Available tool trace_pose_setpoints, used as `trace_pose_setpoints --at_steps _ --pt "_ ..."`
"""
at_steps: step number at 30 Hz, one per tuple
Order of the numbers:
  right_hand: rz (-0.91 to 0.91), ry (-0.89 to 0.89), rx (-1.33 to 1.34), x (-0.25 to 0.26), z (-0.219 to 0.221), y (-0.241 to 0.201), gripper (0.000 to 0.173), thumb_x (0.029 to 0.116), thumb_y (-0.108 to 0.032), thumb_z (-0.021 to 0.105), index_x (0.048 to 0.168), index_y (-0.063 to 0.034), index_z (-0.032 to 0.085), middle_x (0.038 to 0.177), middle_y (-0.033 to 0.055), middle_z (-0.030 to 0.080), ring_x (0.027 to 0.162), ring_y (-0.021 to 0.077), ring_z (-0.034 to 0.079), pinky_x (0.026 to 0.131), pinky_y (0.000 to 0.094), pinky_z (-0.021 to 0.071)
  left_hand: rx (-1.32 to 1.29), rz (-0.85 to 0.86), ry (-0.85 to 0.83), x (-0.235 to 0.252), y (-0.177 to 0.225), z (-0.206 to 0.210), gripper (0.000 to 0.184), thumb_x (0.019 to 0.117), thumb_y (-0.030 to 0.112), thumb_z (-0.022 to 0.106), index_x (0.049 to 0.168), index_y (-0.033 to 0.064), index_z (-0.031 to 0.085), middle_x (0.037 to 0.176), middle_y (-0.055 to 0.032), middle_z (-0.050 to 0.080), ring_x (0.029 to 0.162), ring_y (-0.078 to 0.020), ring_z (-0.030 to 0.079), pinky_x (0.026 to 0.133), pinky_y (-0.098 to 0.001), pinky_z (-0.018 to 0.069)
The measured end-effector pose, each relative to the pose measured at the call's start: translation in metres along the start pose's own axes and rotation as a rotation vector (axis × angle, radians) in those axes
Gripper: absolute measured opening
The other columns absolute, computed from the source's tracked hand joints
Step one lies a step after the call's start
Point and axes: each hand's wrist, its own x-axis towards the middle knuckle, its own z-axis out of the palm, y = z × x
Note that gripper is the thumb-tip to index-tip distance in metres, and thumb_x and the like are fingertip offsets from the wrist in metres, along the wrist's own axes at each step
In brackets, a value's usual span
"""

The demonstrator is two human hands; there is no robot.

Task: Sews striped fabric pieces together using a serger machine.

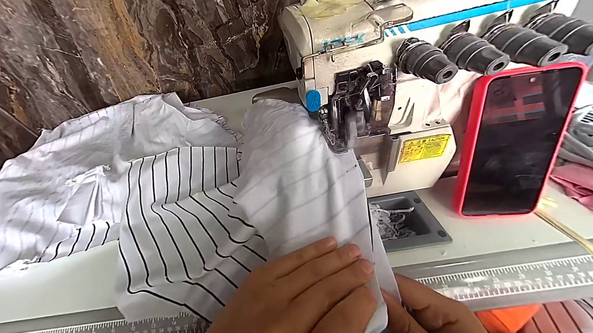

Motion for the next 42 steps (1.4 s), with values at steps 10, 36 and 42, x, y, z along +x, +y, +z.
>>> trace_pose_setpoints --at_steps 10,36,42 --pt "0.003 0.011 0.084 0.017 -0.001 0.0 0.023 0.1075 -0.006 0.045 0.11 -0.0093 0.067 0.092 -0.0128 0.074 0.083 -0.0031 0.07 0.076 0.0211 0.06 0.028 -0.136 0.157 0.01 0.0 0.012 0.013 0.1052 0.006 0.053 0.107 0.0029 0.065 0.11 -0.0125 0.077 0.113 -0.0194 0.072 0.105 -0.0316 0.0536" --pt "0.069 -0.168 -0.048 -0.018 -0.022 -0.02 0.017 0.0997 0.001 0.059 0.115 0.0058 0.066 0.099 -0.0024 0.076 0.089 0.0031 0.073 0.083 0.0253 0.0627 -0.139 -0.354 0.21 -0.011 0.049 0.04 0.017 0.1038 0.009 0.058 0.119 0.0079 0.065 0.117 -0.0063 0.068 0.124 -0.0156 0.063 0.108 -0.0289 0.0513" --pt "0.11 -0.2 0.004 -0.02 -0.024 -0.024 0.022 0.0985 0.004 0.058 0.119 0.006 0.064 0.105 -0.0036 0.076 0.095 0.0027 0.072 0.088 0.0257 0.062 -0.071 -0.294 0.226 -0.017 0.053 0.037 0.016 0.1011 0.008 0.063 0.117 0.0088 0.064 0.11 -0.0048 0.064 0.119 -0.016 0.063 0.105 -0.0294 0.0537"
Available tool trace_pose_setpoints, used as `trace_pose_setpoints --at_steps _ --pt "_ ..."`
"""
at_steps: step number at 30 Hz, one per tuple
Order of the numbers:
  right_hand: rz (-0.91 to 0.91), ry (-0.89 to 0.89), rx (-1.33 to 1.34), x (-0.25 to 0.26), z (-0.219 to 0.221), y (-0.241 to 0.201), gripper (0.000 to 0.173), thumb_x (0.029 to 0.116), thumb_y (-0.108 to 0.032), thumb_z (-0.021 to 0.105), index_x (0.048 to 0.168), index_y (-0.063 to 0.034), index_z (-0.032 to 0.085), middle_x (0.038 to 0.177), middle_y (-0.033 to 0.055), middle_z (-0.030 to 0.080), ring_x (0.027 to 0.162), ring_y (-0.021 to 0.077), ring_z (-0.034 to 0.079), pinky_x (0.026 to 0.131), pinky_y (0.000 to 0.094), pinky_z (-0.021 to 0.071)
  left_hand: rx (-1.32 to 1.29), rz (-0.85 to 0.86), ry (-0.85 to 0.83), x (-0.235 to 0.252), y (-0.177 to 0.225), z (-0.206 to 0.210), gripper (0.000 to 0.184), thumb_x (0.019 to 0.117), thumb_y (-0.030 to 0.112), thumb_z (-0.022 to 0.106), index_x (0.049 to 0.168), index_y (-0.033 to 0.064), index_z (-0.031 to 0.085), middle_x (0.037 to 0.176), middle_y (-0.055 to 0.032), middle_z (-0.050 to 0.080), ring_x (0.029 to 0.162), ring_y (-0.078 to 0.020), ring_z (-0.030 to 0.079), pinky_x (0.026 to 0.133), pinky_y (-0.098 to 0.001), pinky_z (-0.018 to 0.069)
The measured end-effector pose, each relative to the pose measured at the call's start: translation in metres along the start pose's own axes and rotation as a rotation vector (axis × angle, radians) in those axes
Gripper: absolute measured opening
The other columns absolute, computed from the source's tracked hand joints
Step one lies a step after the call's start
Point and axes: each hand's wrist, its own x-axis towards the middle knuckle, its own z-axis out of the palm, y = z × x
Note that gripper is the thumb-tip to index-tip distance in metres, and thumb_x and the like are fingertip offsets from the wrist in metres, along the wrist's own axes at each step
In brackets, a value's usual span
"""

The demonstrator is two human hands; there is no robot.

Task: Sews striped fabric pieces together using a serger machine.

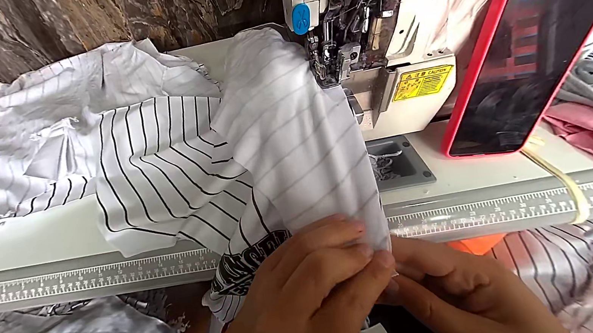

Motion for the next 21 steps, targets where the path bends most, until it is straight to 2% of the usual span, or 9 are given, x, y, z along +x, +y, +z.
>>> trace_pose_setpoints --at_steps 4,8,13,15,17,19,21 --pt "0.01 -0.032 0.059 -0.001 -0.002 -0.003 0.026 0.0994 0.007 0.054 0.124 0.0069 0.061 0.111 -0.0035 0.075 0.101 0.0042 0.072 0.094 0.0279 0.0613 0.059 0.141 -0.073 0.0 -0.003 -0.005 0.016 0.1032 0.005 0.057 0.118 0.0036 0.061 0.116 -0.0085 0.063 0.122 -0.0192 0.061 0.11 -0.0315 0.0488" --pt "0.017 -0.05 0.149 0.0 -0.003 -0.001 0.033 0.0984 0.01 0.045 0.128 0.0092 0.057 0.115 -0.0018 0.074 0.104 0.0066 0.072 0.097 0.0313 0.0603 0.095 0.216 -0.089 0.002 -0.008 -0.006 0.013 0.1041 0.004 0.054 0.116 0.0021 0.06 0.111 -0.0098 0.063 0.117 -0.0202 0.063 0.109 -0.031 0.0486" --pt "0.034 -0.045 0.242 0.0 -0.002 0.0 0.028 0.1051 -0.001 0.043 0.124 0.0013 0.064 0.11 -0.0058 0.074 0.099 0.0052 0.072 0.093 0.0304 0.0611 0.125 0.255 -0.074 0.002 -0.008 -0.008 0.01 0.1038 0.006 0.056 0.113 0.0044 0.061 0.107 -0.0077 0.061 0.11 -0.0176 0.062 0.105 -0.028 0.0483" --pt "0.033 -0.021 0.217 0.002 0.0 0.001 0.025 0.1074 -0.009 0.047 0.12 -0.0028 0.067 0.105 -0.0092 0.074 0.095 0.0016 0.07 0.089 0.0267 0.0607 0.121 0.287 -0.078 0.002 -0.008 -0.009 0.011 0.1032 0.004 0.056 0.113 0.004 0.061 0.105 -0.008 0.063 0.108 -0.018 0.062 0.104 -0.0279 0.0479" --pt "0.033 0.044 0.179 0.004 0.003 0.004 0.019 0.1057 -0.011 0.053 0.112 -0.0066 0.07 0.097 -0.0103 0.074 0.087 0.0 0.071 0.083 0.0237 0.0612 0.065 0.306 -0.079 -0.001 -0.01 -0.009 0.01 0.1021 0.004 0.058 0.112 0.0048 0.06 0.106 -0.0083 0.065 0.109 -0.0186 0.064 0.103 -0.0295 0.0484" --pt "0.045 0.12 0.187 0.007 0.008 0.007 0.014 0.1025 -0.007 0.058 0.104 -0.0083 0.072 0.091 -0.0075 0.077 0.081 0.003 0.073 0.078 0.0253 0.0634 0.0 0.279 -0.07 -0.002 -0.012 -0.011 0.012 0.1019 0.013 0.063 0.11 0.0084 0.056 0.113 -0.0072 0.068 0.117 -0.0181 0.064 0.105 -0.0305 0.0478" --pt "0.025 0.146 0.181 0.008 0.009 0.007 0.014 0.1007 -0.005 0.061 0.104 -0.0092 0.074 0.092 -0.0081 0.077 0.08 0.0031 0.074 0.076 0.0253 0.0642 0.001 0.187 -0.067 -0.002 -0.012 -0.011 0.027 0.0996 0.033 0.068 0.118 0.0172 0.055 0.13 0.0001 0.061 0.133 -0.014 0.054 0.113 -0.0322 0.0402"
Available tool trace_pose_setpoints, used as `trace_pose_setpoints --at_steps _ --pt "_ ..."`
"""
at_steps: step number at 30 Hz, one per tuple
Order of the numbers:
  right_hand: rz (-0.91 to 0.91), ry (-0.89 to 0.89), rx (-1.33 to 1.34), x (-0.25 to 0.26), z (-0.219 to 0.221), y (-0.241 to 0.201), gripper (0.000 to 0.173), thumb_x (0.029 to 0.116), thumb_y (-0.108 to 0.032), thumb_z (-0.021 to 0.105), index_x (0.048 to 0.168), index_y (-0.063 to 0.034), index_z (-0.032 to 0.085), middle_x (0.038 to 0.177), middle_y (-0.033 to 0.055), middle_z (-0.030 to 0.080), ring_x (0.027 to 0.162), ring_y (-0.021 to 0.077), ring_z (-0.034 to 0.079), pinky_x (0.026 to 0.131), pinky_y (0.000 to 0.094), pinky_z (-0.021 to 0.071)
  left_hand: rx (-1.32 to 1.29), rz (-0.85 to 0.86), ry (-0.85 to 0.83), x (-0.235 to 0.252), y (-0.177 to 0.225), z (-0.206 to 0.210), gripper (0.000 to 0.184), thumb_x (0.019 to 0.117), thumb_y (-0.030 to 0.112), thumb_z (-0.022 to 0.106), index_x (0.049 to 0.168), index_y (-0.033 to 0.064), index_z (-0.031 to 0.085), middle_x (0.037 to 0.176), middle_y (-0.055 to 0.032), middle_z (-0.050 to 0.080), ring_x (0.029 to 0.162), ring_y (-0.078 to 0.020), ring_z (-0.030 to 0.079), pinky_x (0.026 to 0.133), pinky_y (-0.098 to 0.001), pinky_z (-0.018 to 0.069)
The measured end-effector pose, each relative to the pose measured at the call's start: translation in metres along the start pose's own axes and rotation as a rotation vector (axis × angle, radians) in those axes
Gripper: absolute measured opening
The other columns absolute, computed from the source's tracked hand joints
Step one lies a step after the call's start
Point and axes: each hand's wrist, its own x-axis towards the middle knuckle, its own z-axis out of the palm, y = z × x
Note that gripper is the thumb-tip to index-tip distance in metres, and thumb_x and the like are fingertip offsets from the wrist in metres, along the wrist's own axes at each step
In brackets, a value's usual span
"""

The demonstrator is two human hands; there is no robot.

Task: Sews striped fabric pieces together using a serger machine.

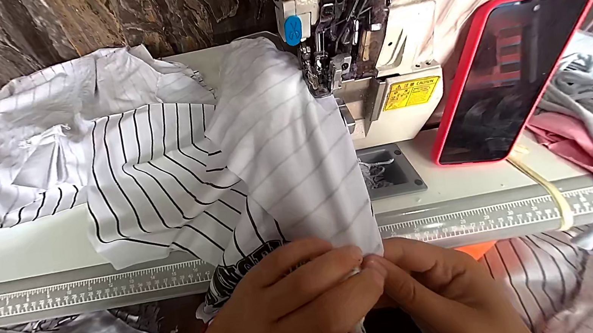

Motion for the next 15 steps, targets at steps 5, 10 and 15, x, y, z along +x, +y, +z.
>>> trace_pose_setpoints --at_steps 5,10,15 --pt "-0.109 0.009 -0.057 -0.002 0.012 -0.008 0.03 0.0982 0.002 0.061 0.12 -0.016 0.05 0.093 -0.0145 0.075 0.082 0.0019 0.073 0.076 0.026 0.0636 0.26 -0.081 -0.058 0.003 -0.021 -0.005 0.023 0.1069 0.019 0.05 0.13 0.0176 0.054 0.142 0.0013 0.062 0.142 -0.0158 0.049 0.123 -0.0442 0.031" --pt "-0.325 -0.06 -0.228 -0.009 0.012 0.009 0.019 0.1039 -0.004 0.057 0.116 -0.0008 0.07 0.106 -0.0025 0.076 0.096 -0.0007 0.07 0.087 0.0234 0.0605 0.209 0.08 -0.189 0.013 -0.019 -0.047 0.015 0.1052 0.005 0.052 0.111 0.0034 0.066 0.117 -0.0107 0.074 0.123 -0.0229 0.065 0.112 -0.037 0.0466" --pt "-0.304 -0.036 -0.254 -0.004 0.004 0.024 0.02 0.1037 -0.003 0.056 0.116 0.0027 0.071 0.108 0.0011 0.077 0.098 0.002 0.072 0.088 0.0261 0.0615 0.257 0.11 -0.27 0.01 -0.026 -0.041 0.019 0.1061 0.003 0.048 0.114 0.002 0.065 0.121 -0.0126 0.073 0.125 -0.0245 0.064 0.114 -0.0368 0.0438"
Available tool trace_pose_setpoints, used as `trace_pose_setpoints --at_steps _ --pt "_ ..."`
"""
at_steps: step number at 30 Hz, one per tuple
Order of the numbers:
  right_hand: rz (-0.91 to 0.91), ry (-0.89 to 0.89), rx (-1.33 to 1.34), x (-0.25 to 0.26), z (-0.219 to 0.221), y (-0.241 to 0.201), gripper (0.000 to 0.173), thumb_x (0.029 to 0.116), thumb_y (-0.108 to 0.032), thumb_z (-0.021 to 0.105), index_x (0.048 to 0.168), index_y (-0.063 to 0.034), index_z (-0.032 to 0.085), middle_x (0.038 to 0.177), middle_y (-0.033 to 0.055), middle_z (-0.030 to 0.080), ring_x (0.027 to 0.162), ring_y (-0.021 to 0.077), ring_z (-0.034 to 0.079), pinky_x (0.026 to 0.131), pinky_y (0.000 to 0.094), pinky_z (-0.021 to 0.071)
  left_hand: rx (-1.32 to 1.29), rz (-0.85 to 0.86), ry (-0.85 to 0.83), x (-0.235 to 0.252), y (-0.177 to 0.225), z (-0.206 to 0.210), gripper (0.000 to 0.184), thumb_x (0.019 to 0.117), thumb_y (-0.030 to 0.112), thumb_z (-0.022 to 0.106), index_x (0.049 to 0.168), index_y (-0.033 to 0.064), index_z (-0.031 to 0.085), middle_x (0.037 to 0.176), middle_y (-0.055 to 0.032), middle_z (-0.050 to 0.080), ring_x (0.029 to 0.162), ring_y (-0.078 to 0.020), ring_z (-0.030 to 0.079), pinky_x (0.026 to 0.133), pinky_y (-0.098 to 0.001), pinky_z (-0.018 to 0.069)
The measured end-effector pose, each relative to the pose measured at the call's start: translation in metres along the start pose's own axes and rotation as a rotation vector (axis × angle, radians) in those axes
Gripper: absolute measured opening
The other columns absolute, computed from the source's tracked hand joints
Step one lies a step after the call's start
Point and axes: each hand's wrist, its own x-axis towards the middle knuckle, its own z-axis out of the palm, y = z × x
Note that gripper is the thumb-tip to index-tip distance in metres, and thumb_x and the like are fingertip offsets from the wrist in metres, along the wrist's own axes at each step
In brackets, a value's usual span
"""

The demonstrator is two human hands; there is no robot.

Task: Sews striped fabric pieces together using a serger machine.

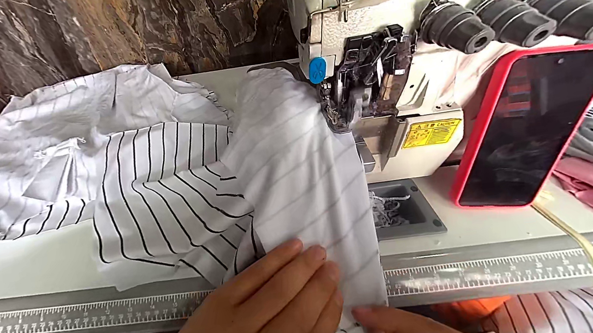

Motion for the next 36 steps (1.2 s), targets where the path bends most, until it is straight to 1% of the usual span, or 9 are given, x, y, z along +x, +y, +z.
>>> trace_pose_setpoints --at_steps 10,16,19,24,29,31,33,34,36 --pt "-0.088 0.159 -0.11 0.064 -0.003 -0.003 0.019 0.0996 0.004 0.056 0.11 0.0056 0.071 0.098 -0.0002 0.077 0.085 0.0056 0.075 0.076 0.0251 0.0652 0.147 0.001 0.061 0.042 -0.04 0.004 0.024 0.104 0.001 0.048 0.109 0.0009 0.071 0.113 -0.0122 0.076 0.119 -0.0246 0.069 0.108 -0.0363 0.0495" --pt "-0.111 0.28 -0.187 0.099 -0.003 0.008 0.021 0.0994 -0.005 0.056 0.11 -0.0038 0.074 0.083 0.0009 0.077 0.075 0.0112 0.076 0.069 0.0254 0.066 0.154 -0.08 -0.087 0.075 -0.065 -0.006 0.028 0.0956 0.005 0.054 0.107 0.0075 0.079 0.113 -0.0073 0.077 0.114 -0.0232 0.071 0.095 -0.0319 0.0566" --pt "-0.133 0.272 -0.205 0.099 -0.001 0.008 0.022 0.1011 -0.006 0.055 0.115 0.0002 0.071 0.084 0.0025 0.078 0.075 0.0122 0.077 0.069 0.0258 0.0663 0.086 -0.186 -0.231 0.088 -0.08 -0.011 0.032 0.0945 0.003 0.055 0.113 0.0116 0.079 0.118 -0.0057 0.076 0.115 -0.0209 0.071 0.093 -0.0337 0.0582" --pt "-0.135 0.218 -0.194 0.08 0.006 0.007 0.024 0.0984 0.0 0.058 0.119 0.0104 0.064 0.085 0.0032 0.077 0.076 0.0088 0.076 0.071 0.0241 0.0655 -0.032 -0.237 -0.413 0.109 -0.122 -0.012 0.035 0.0953 -0.002 0.054 0.117 0.0103 0.078 0.124 -0.0064 0.074 0.116 -0.0232 0.07 0.098 -0.0427 0.0558" --pt "-0.105 0.183 -0.166 0.068 0.006 -0.001 0.021 0.098 0.002 0.058 0.115 0.0118 0.065 0.083 0.0017 0.076 0.076 0.0065 0.075 0.07 0.0233 0.0649 -0.103 -0.228 -0.335 0.098 -0.164 -0.008 0.033 0.0932 -0.01 0.054 0.111 0.0039 0.079 0.12 -0.0115 0.075 0.117 -0.0256 0.07 0.105 -0.0416 0.0521" --pt "-0.134 0.208 -0.191 0.068 -0.002 0.002 0.018 0.1004 -0.002 0.056 0.11 0.0078 0.067 0.082 -0.0008 0.075 0.074 0.0042 0.073 0.07 0.0215 0.0637 -0.008 -0.248 -0.218 0.078 -0.153 -0.018 0.026 0.0888 -0.008 0.056 0.097 0.0022 0.078 0.105 -0.0134 0.076 0.103 -0.0299 0.072 0.092 -0.0484 0.0568" --pt "-0.137 0.227 -0.212 0.07 -0.011 0.006 0.021 0.1042 -0.008 0.052 0.107 0.004 0.068 0.085 -0.0021 0.074 0.078 0.0034 0.072 0.074 0.0214 0.0627 0.098 -0.222 -0.063 0.057 -0.11 -0.025 0.02 0.0856 0.001 0.054 0.081 0.0041 0.073 0.085 -0.01 0.071 0.082 -0.0273 0.07 0.07 -0.0456 0.0564" --pt "-0.109 0.215 -0.203 0.072 -0.014 0.008 0.025 0.1062 -0.012 0.048 0.107 0.0033 0.069 0.089 -0.0013 0.074 0.081 0.0042 0.072 0.077 0.0229 0.0625 0.108 -0.214 -0.005 0.048 -0.08 -0.022 0.023 0.0906 0.008 0.052 0.08 0.0076 0.073 0.081 -0.0059 0.07 0.078 -0.0219 0.068 0.066 -0.0391 0.0548" --pt "-0.008 0.121 -0.142 0.076 -0.016 0.012 0.034 0.1088 -0.021 0.043 0.112 0.0019 0.068 0.097 -0.0001 0.075 0.088 0.005 0.072 0.081 0.0247 0.0609 0.048 -0.222 0.0 0.041 -0.013 -0.001 0.023 0.1 0.011 0.05 0.09 0.0091 0.071 0.086 -0.0052 0.071 0.081 -0.0187 0.069 0.071 -0.0323 0.0552"
